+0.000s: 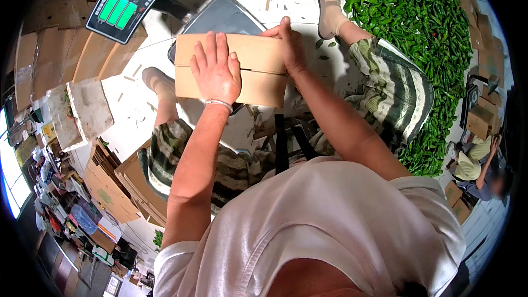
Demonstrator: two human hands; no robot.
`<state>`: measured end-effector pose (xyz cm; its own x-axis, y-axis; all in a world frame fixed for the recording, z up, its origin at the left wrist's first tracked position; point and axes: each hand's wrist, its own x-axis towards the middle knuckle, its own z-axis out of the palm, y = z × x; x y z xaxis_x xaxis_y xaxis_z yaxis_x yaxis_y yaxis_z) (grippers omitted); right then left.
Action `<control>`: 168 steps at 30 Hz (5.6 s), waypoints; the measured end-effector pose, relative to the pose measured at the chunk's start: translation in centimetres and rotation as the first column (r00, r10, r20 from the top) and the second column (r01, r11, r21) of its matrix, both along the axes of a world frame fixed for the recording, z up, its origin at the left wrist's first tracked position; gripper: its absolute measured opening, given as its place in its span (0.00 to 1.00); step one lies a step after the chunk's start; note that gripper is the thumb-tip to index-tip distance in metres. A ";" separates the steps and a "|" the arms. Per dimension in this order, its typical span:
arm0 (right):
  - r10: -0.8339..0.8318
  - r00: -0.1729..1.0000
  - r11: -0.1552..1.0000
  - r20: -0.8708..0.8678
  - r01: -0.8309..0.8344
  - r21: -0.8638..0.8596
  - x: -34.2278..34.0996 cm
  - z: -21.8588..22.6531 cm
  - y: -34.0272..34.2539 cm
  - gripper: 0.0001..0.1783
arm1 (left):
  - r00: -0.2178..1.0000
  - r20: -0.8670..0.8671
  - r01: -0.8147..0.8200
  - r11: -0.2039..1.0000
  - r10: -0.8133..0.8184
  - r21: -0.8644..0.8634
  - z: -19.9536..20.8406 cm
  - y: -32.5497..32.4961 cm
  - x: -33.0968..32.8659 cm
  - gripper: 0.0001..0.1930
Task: The person sorts green peppers from a pile on the floor into a box placed on a scale. They then close the box flaps and seal it with a tape dispenser.
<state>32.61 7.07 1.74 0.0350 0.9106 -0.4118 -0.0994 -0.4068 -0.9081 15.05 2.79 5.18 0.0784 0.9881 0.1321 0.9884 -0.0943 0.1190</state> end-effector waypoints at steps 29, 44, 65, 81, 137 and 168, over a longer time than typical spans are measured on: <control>0.352 0.389 0.036 0.851 -0.914 0.403 -17.2 4.0 4.8 0.22 | 0.939 0.340 -0.020 0.994 0.055 -0.108 0.0 0.1 -1.6 0.22; 0.341 0.501 0.153 0.795 -0.864 0.479 -17.2 1.3 5.2 0.17 | 0.950 0.309 0.011 0.997 -0.035 0.081 -4.0 1.2 -2.8 0.26; 0.876 -0.075 0.384 0.477 -0.491 -0.782 15.2 -15.3 -13.6 0.44 | 0.994 -0.053 0.093 0.995 -0.096 -0.046 -0.6 0.8 -1.6 0.25; 0.418 0.524 0.807 0.742 -0.589 -0.039 20.2 2.8 -1.5 0.34 | 0.994 0.063 0.083 0.992 -0.090 0.096 -0.4 0.4 -1.8 0.22; 0.434 0.505 0.663 0.746 -0.740 0.116 -3.5 10.7 -3.0 0.44 | 0.674 0.727 -0.026 0.979 -0.133 0.203 -0.2 0.4 -3.8 0.24; 0.284 0.258 0.410 0.923 -0.903 0.126 -6.9 11.8 -1.7 0.46 | -0.575 0.719 -0.072 0.851 0.390 -0.520 4.7 -0.5 -8.6 0.08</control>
<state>25.71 5.36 13.58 -0.6726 0.7400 -0.0021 0.6529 0.5921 -0.4724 6.45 2.25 9.93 -0.2241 0.8254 -0.5181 -0.6582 0.2639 0.7051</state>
